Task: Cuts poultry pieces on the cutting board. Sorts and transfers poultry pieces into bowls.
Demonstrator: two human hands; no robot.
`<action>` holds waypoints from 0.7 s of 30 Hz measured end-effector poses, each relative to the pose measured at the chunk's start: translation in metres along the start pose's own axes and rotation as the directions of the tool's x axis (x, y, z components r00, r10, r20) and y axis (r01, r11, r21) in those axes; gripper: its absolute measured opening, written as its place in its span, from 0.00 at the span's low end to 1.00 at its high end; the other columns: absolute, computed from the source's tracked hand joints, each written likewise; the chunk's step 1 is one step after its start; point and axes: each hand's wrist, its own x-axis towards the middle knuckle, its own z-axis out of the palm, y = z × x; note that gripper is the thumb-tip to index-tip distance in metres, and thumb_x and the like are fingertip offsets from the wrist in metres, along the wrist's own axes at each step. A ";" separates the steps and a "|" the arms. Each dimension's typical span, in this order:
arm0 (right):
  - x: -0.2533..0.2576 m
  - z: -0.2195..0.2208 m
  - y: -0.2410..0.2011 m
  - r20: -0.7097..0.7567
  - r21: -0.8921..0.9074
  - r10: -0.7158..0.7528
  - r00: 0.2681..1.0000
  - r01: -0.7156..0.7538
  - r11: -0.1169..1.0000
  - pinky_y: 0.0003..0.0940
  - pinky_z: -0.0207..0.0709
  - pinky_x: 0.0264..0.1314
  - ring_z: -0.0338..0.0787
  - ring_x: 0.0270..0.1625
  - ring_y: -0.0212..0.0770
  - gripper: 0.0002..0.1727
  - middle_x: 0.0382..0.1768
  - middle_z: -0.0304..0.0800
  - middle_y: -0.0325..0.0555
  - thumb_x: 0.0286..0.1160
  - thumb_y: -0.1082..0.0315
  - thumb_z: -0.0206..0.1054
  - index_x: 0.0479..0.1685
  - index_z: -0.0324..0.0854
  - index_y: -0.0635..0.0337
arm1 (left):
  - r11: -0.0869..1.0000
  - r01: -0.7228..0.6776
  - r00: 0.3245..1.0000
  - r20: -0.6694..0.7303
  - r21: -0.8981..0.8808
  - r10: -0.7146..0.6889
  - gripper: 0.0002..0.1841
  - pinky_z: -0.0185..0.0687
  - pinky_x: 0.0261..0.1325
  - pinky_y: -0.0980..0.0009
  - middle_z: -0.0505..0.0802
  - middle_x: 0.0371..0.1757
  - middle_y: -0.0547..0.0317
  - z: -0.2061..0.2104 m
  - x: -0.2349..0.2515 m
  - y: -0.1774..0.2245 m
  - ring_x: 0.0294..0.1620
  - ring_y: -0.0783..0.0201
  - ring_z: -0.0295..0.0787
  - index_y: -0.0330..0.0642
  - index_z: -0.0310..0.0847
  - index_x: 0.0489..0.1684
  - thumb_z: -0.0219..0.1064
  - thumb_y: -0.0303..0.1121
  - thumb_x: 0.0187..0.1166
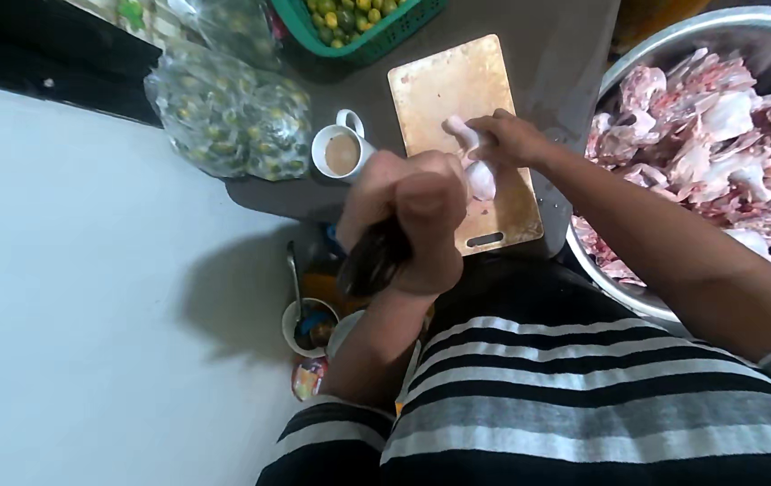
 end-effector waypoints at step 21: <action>0.002 0.002 0.002 -0.034 -0.015 -0.034 0.999 0.033 0.999 0.69 0.77 0.65 0.85 0.65 0.65 0.33 0.69 0.80 0.66 0.76 0.52 0.75 0.81 0.76 0.49 | 0.995 0.068 0.997 -0.052 0.066 -0.065 0.21 0.67 0.20 0.75 0.67 0.11 0.75 -0.027 -0.009 -0.050 0.12 0.76 0.64 0.55 0.68 0.20 0.58 0.48 0.91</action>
